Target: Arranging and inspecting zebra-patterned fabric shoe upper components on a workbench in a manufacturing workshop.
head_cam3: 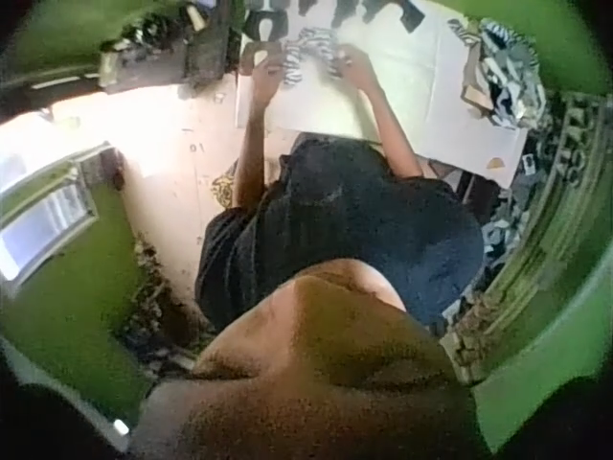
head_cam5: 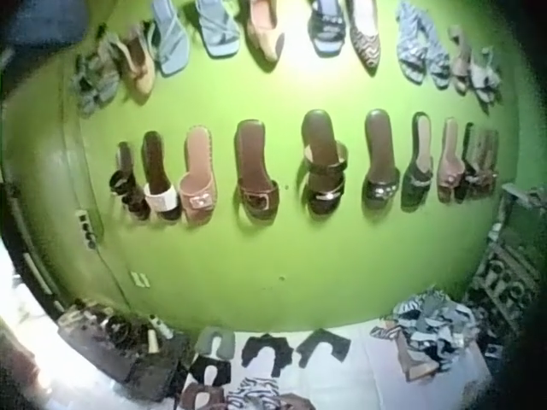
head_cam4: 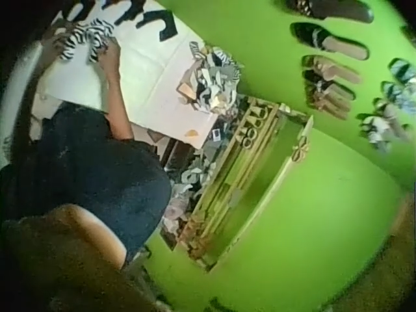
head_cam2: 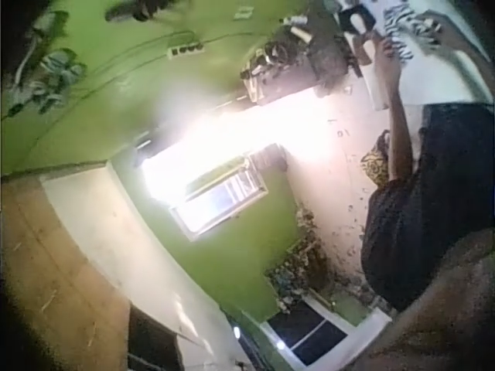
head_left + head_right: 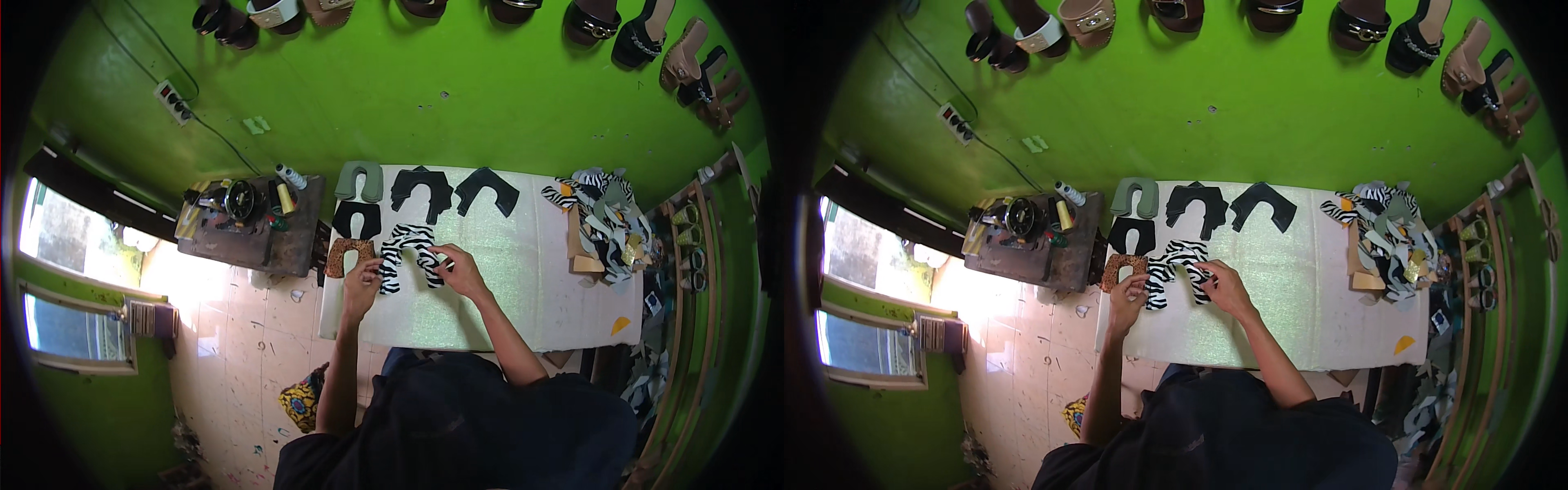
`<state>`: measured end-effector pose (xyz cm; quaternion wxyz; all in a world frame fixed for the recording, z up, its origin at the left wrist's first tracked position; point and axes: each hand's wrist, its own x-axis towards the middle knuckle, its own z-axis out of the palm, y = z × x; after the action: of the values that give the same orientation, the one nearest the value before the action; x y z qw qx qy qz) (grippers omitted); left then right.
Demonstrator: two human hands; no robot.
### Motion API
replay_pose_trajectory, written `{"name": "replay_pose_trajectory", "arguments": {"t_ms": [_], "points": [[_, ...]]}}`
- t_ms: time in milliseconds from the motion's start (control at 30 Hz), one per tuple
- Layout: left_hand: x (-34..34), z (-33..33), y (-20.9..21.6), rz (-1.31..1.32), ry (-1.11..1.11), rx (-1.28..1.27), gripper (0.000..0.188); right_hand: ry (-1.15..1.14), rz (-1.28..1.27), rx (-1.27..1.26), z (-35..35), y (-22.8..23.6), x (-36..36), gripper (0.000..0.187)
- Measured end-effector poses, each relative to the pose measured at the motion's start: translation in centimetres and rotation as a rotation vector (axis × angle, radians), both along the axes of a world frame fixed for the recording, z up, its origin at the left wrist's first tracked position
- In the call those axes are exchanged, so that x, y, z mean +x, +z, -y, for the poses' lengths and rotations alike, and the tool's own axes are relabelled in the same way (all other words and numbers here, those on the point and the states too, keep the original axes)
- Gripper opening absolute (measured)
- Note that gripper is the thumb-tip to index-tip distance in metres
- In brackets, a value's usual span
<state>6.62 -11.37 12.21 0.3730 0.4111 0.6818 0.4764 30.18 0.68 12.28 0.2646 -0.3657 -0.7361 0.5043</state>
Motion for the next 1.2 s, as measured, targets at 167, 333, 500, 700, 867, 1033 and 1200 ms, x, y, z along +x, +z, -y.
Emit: {"name": "replay_pose_trajectory", "arguments": {"t_ms": [167,333,500,700,867,1033,1200], "points": [[-2.6,-3.0,-1.9,0.095,-0.104,0.024,0.042,-0.058,0.029,-0.025,-0.4,0.1,-1.1,0.059],[-5.3,-5.7,-3.9,0.090,-0.236,-0.045,0.042,-0.192,0.067,-0.026,0.2,-1.5,-2.4,0.059],[-7.6,-7.7,-6.8,0.067,-0.372,-0.050,0.034,-0.279,0.135,-0.072,0.3,-2.6,-4.4,0.060],[-8.8,-10.1,-8.9,0.129,-0.394,-0.156,0.029,-0.337,0.176,-0.091,-1.0,-5.9,-6.2,0.062],[-9.2,-11.7,-11.0,0.254,-0.390,-0.231,0.030,-0.340,0.189,-0.190,-2.5,-7.8,-7.3,0.062],[-9.2,-12.4,-12.1,0.128,-0.415,-0.272,0.030,-0.330,0.240,-0.171,-3.2,-10.8,-6.9,0.061],[-9.0,-12.4,-14.1,-0.096,-0.415,-0.167,0.031,-0.306,0.285,-0.103,-3.6,-12.6,-6.8,0.057]]}}
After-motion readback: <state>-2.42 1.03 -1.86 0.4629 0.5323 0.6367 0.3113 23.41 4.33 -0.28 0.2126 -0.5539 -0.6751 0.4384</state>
